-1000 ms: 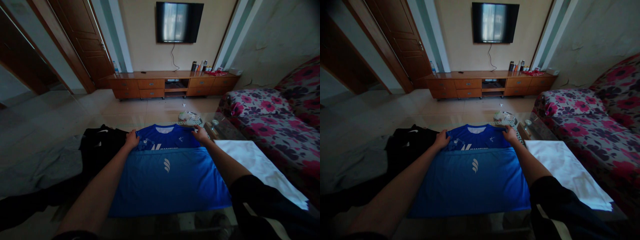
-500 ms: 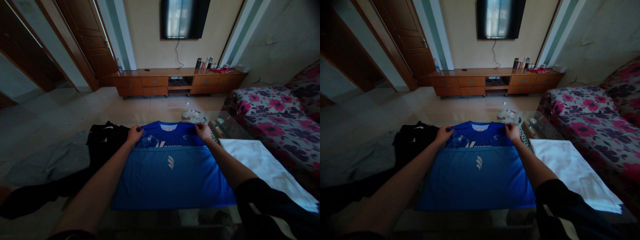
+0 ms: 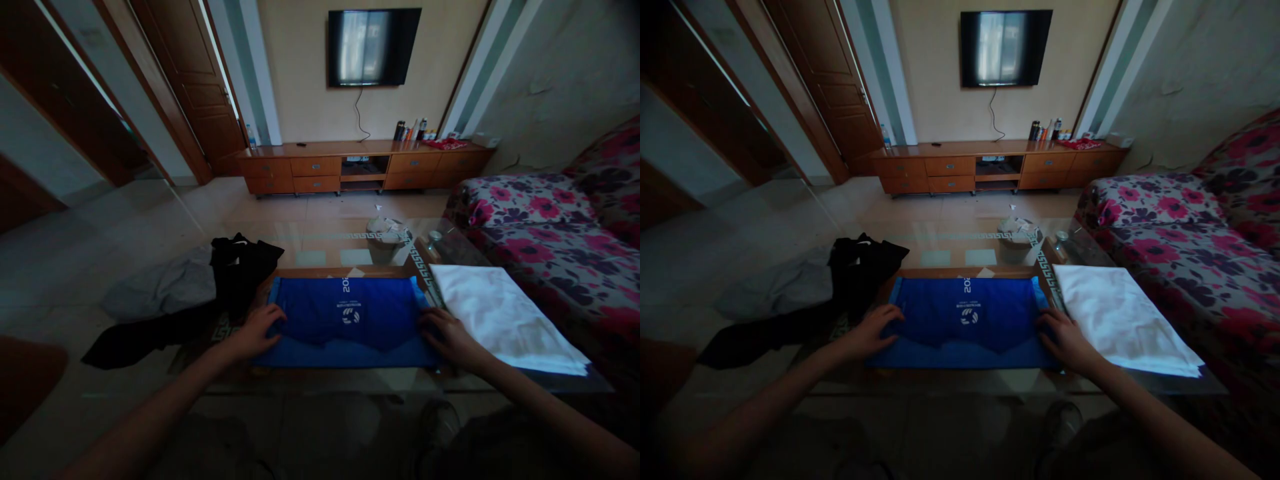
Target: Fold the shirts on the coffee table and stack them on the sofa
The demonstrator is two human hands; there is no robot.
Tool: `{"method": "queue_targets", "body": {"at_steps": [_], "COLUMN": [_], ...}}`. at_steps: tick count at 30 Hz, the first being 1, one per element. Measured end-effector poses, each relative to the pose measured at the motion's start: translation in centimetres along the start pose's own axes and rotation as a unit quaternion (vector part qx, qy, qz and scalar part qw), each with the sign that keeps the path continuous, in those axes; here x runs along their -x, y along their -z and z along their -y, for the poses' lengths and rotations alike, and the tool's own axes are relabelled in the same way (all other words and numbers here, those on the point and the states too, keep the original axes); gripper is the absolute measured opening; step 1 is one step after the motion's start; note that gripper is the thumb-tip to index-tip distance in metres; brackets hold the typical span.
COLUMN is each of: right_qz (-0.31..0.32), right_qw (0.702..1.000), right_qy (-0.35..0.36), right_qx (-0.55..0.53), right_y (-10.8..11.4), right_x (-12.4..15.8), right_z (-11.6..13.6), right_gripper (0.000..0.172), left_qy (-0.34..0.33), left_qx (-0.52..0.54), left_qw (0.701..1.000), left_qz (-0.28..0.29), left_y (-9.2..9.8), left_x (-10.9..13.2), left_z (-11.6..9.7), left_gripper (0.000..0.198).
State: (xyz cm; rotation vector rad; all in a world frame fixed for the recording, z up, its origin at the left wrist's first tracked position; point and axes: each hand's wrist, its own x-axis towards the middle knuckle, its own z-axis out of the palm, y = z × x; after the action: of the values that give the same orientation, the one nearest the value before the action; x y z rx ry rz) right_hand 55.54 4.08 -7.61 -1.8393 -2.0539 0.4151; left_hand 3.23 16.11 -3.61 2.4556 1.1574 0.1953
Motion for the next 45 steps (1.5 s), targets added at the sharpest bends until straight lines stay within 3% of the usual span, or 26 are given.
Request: {"method": "queue_targets", "body": {"at_steps": [3,8,13,18,21,24,29,37,45], "right_qz": [0.029,0.100,0.098,0.070,0.006,-0.037,-0.010,-0.020,-0.067], "right_qw": [0.996,0.986,0.985,0.986,0.995,0.994,0.984,0.984,0.978], "right_qy": [0.011,0.117,0.136,0.154,0.095,0.000,-0.073,-0.064,-0.045], "right_qx": [0.084,0.061,0.032,-0.007,0.015,0.099,0.161,0.167,0.194], "right_y": [-0.5,-0.9,-2.4,-2.0,-1.9,-2.8,-4.4,-5.2,-5.7], "right_x": [0.1,-1.3,-0.9,-1.8,-4.0,-6.2,-7.8,-9.1,-9.1], "right_z": [1.9,7.7,10.3,9.4,7.5,5.3,3.0,1.3,2.4], "right_gripper": [0.043,0.057,0.043,0.028,0.039,0.054,0.064,0.067,0.068], "left_qy": [0.005,-0.048,-0.071,-0.063,0.004,0.060,0.088,0.095,0.082], "left_qx": [-0.088,-0.150,-0.124,-0.075,-0.084,-0.110,-0.127,-0.131,-0.140], "left_qw": [0.996,0.986,0.990,0.994,0.990,0.983,0.983,0.981,0.979], "left_qz": [0.019,0.045,0.005,-0.054,-0.113,-0.132,-0.103,-0.111,-0.123], "left_y": [-1.4,-3.0,-4.8,-4.4,-4.1,-4.5,-5.4,-5.7,-5.9], "left_x": [0.1,-0.9,-0.7,-1.7,-3.6,-5.5,-7.7,-8.7,-8.3], "left_z": [-2.2,-6.5,-7.8,-6.3,-4.2,-1.9,0.3,0.6,0.3], "left_gripper": [0.040,0.047,0.042,0.042,0.044,0.053,0.058,0.059,0.065]}}
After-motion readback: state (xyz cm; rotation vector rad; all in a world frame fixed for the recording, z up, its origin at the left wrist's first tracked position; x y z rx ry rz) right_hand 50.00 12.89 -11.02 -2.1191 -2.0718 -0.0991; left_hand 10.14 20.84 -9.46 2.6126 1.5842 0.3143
